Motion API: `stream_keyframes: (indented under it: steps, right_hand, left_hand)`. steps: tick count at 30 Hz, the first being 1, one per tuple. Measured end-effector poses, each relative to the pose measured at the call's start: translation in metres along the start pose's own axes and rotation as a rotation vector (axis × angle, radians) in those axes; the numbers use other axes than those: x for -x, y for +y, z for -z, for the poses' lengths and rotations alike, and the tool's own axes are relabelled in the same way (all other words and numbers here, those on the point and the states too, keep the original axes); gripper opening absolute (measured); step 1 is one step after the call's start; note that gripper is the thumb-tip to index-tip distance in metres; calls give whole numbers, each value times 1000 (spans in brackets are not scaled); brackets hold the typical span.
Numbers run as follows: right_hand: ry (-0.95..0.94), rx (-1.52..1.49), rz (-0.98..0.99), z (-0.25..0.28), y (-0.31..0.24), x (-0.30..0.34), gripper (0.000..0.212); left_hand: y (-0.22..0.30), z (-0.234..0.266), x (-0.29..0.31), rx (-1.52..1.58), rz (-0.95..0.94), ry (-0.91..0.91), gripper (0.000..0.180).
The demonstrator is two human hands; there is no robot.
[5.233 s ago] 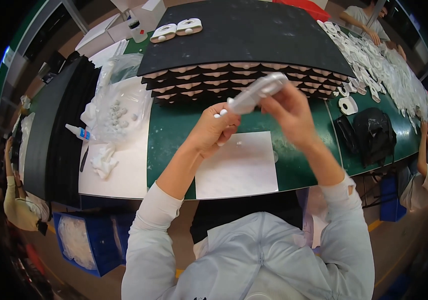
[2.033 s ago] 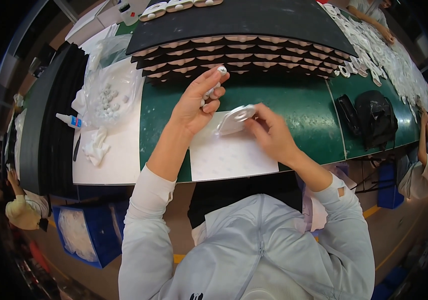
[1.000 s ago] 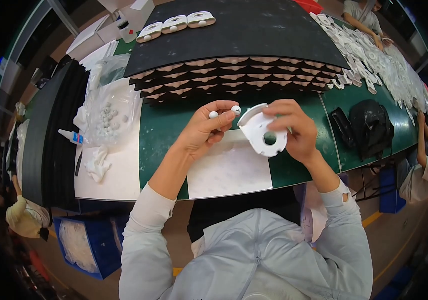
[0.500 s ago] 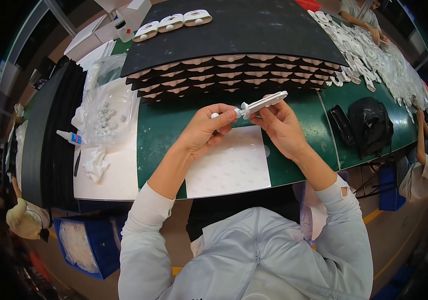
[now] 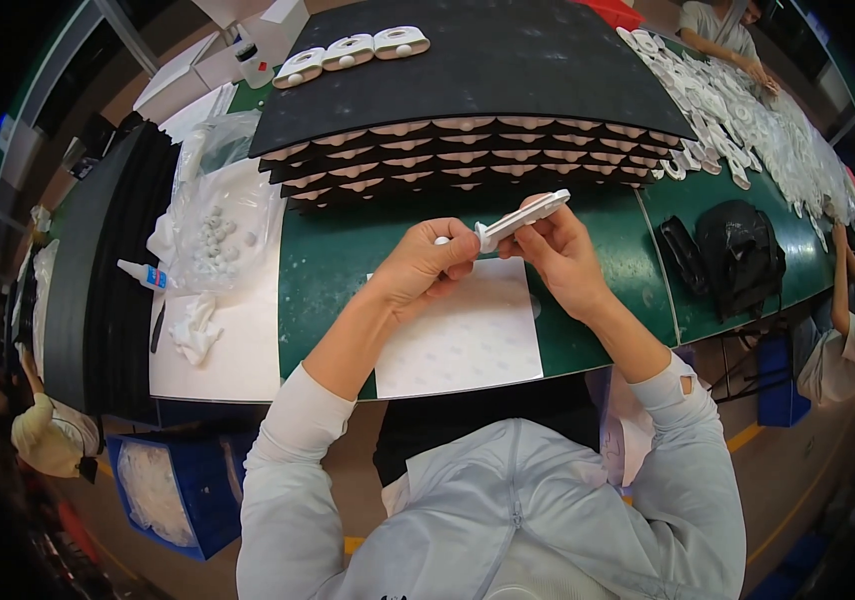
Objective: Assemble small plastic components by inserting white circular pieces into base parts on a production line.
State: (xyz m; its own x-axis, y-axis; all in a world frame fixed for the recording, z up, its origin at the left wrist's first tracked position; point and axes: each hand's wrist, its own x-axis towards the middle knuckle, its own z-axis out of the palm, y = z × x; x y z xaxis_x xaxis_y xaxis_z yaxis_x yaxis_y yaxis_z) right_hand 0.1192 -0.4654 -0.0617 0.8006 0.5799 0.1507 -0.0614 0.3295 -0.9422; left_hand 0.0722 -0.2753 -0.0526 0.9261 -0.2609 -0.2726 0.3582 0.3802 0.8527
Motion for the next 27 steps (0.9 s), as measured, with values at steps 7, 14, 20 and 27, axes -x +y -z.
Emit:
stream_keyframes:
  steps: [7,14,20,27]
  right_hand:
    - [-170,387,261,-19,-46,-27,16]
    - [73,698,501,-2,-106,-153,36]
    - [276,904,63,22,-109,-232,24]
    - [176,878,-225,25,-119,-234,24]
  left_hand:
    - [4,8,3,-34,-61,-65,19]
    - [12,11,2,487,-74,34,46]
    - [15,16,-1,587,-67,85,35]
    - [13,18,0,609,-78,100,31]
